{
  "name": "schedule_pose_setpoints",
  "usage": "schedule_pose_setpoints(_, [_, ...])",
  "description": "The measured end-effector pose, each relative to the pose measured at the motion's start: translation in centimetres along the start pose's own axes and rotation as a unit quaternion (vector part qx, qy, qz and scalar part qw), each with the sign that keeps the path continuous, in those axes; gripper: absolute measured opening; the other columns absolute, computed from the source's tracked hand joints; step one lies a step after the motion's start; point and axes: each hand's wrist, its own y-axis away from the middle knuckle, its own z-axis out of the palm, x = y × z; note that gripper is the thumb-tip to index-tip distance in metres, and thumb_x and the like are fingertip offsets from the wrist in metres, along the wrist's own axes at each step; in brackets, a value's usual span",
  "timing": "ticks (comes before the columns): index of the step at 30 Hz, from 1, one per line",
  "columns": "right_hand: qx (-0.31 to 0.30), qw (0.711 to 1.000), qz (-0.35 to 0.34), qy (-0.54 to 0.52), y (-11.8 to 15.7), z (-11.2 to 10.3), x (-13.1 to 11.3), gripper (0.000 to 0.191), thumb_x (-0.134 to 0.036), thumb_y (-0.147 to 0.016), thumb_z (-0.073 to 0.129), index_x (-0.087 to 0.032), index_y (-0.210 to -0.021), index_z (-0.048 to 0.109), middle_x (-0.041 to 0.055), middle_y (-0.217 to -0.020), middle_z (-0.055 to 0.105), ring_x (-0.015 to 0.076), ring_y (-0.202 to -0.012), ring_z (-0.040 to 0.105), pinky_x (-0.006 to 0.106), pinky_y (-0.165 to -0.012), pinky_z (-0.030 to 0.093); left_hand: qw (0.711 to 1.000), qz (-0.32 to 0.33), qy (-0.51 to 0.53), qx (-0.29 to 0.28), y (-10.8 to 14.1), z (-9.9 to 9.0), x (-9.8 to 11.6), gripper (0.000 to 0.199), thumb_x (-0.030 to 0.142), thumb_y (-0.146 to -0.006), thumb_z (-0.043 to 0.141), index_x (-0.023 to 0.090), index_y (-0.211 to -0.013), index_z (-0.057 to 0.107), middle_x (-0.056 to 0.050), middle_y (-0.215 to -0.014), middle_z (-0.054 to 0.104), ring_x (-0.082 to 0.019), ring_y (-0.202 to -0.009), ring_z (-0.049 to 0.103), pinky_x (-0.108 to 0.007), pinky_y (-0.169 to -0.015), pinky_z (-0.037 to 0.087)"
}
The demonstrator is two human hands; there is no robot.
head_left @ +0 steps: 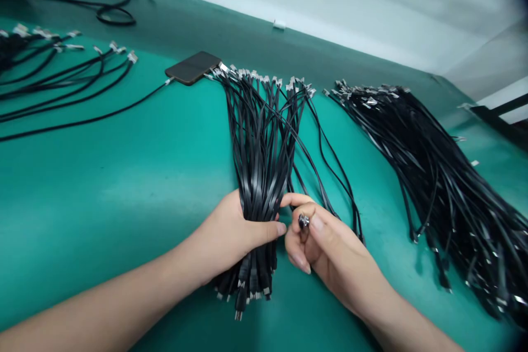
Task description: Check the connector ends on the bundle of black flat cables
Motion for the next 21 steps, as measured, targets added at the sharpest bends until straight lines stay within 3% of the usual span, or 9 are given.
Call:
schedule_pose_setpoints(5, [0.002, 0.997, 0.003, -0.075, -0.8, 0.4, -0.2, 0.027, -0.04, -0.103, 0.048, -0.019, -0.088, 0.058, 0.0006, -0.087, 0.051, 0.0081, -0.056, 0.044, 0.026, -0.053, 0.034, 0.998, 0.033, 0.024, -0.05, -0.1, -0.2, -0.1, 0.028, 0.022, -0.071, 0.081, 0.018, -0.096, 0.069, -0.003, -0.083, 0.073, -0.025, -0.091, 0.068, -0.04, -0.087, 0.05])
schedule_pose_setpoints(10, [0.045, 0.997, -0.04, -0.044, -1.5, 0.2, -0.7, 0.029, -0.04, -0.102, 0.045, -0.019, -0.085, 0.057, 0.0035, -0.095, 0.055, 0.008, -0.055, 0.042, 0.027, -0.054, 0.039, 0.994, 0.039, 0.048, -0.09, -0.1, -0.6, -0.5, 0.032, 0.029, -0.067, 0.087, 0.018, -0.085, 0.064, 0.0, -0.078, 0.07, -0.021, -0.082, 0.068, -0.035, -0.079, 0.051])
schedule_pose_setpoints(13, [0.11, 0.99, -0.083, 0.005, -2.1, -0.7, -0.7, 0.028, -0.038, -0.104, 0.043, -0.021, -0.089, 0.059, 0.0018, -0.09, 0.054, 0.01, -0.06, 0.047, 0.027, -0.059, 0.044, 0.996, -0.012, 0.046, -0.07, 0.0, -0.6, -0.8, 0.035, 0.035, -0.067, 0.088, 0.018, -0.08, 0.06, 0.0, -0.075, 0.07, -0.019, -0.075, 0.067, -0.032, -0.071, 0.051])
schedule_pose_setpoints(16, [0.166, 0.975, -0.124, 0.083, -2.6, -1.7, -0.6, 0.025, -0.04, -0.104, 0.047, -0.022, -0.092, 0.06, 0.0005, -0.087, 0.055, 0.0126, -0.066, 0.054, 0.029, -0.065, 0.046, 0.996, -0.066, 0.043, -0.05, 0.1, -0.5, -0.7, 0.038, 0.037, -0.067, 0.088, 0.018, -0.088, 0.063, -0.003, -0.079, 0.074, -0.019, -0.075, 0.069, -0.034, -0.072, 0.054])
schedule_pose_setpoints(21, [0.203, 0.934, -0.171, 0.24, -2.8, -1.9, -0.6, 0.024, -0.034, -0.102, 0.05, -0.022, -0.085, 0.061, 0.0012, -0.081, 0.058, 0.0177, -0.074, 0.058, 0.034, -0.072, 0.045, 0.996, -0.076, 0.009, -0.049, 0.1, -0.2, -0.3, 0.033, 0.029, -0.069, 0.087, 0.016, -0.092, 0.067, -0.003, -0.082, 0.074, -0.019, -0.077, 0.07, -0.034, -0.076, 0.055])
